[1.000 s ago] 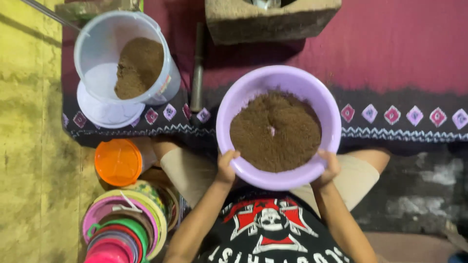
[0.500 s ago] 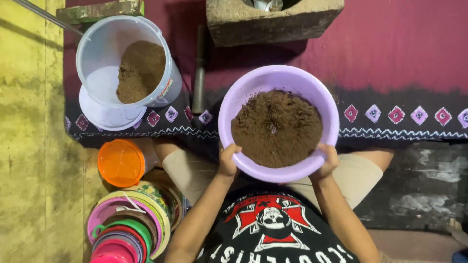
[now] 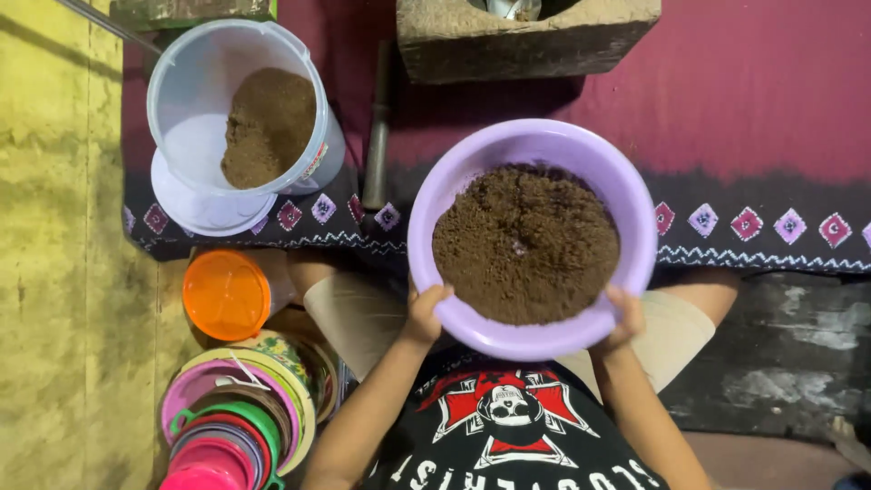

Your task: Mixing and sorting through granular material in a bowl by hand to remove impurities

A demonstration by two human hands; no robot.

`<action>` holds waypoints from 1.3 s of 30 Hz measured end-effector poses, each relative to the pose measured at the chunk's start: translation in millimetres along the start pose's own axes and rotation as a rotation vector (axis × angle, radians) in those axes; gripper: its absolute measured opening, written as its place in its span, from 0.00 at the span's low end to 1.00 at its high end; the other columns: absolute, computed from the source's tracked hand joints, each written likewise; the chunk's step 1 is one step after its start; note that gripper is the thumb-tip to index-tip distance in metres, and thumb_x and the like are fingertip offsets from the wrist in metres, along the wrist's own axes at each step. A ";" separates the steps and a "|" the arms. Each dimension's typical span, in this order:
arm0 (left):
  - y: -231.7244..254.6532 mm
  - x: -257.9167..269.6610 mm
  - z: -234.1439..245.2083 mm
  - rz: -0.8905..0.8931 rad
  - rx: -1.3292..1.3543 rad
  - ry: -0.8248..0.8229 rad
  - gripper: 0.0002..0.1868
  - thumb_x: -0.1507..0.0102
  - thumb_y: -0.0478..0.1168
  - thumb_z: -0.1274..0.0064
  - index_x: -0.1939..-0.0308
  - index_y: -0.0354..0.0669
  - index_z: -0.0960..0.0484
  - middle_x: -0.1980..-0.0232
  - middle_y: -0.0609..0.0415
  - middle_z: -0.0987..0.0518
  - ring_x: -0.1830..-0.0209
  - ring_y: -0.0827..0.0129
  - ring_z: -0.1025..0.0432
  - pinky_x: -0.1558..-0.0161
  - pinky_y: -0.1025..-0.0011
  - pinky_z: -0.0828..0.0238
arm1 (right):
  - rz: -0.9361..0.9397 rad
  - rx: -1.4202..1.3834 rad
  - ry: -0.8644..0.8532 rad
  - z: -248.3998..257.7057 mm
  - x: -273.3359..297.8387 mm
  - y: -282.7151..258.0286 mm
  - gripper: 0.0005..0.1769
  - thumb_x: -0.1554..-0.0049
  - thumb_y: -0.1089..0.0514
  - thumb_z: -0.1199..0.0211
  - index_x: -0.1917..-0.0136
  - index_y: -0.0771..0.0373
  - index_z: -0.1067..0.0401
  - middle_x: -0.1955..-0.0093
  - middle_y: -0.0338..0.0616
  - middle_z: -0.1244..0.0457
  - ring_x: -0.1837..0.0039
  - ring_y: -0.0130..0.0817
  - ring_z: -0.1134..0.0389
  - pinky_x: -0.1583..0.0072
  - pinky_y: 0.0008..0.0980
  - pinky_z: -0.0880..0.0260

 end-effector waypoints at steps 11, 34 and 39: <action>-24.9 -16.4 14.7 0.027 0.033 -0.028 0.30 0.50 0.32 0.45 0.42 0.31 0.28 0.63 0.43 0.31 0.64 0.62 0.40 0.61 0.66 0.43 | -0.029 0.277 -0.290 162.5 -130.0 89.8 0.24 0.51 0.52 0.43 0.42 0.62 0.36 0.57 0.38 0.41 0.60 0.27 0.40 0.58 0.26 0.39; 6.0 14.6 1.4 0.145 -0.010 -0.010 0.21 0.52 0.33 0.39 0.57 0.25 0.22 0.66 0.38 0.29 0.64 0.57 0.34 0.61 0.64 0.35 | -0.099 0.057 -0.097 76.2 -46.9 38.4 0.18 0.61 0.53 0.40 0.57 0.55 0.40 0.65 0.36 0.49 0.62 0.30 0.45 0.51 0.30 0.43; 48.9 47.3 -15.2 0.123 -0.065 -0.124 0.32 0.53 0.31 0.37 0.45 0.24 0.26 0.55 0.40 0.29 0.50 0.59 0.35 0.45 0.63 0.38 | -0.134 0.033 -0.172 68.2 -30.9 26.5 0.34 0.63 0.51 0.42 0.42 0.59 0.38 0.55 0.45 0.44 0.54 0.36 0.39 0.41 0.36 0.38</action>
Point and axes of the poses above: each hand's wrist, its own x-axis away from the middle knuckle, its own z-axis out of the back of the hand, y = z × x, the point moved 3 cm from there along -x, towards the middle knuckle
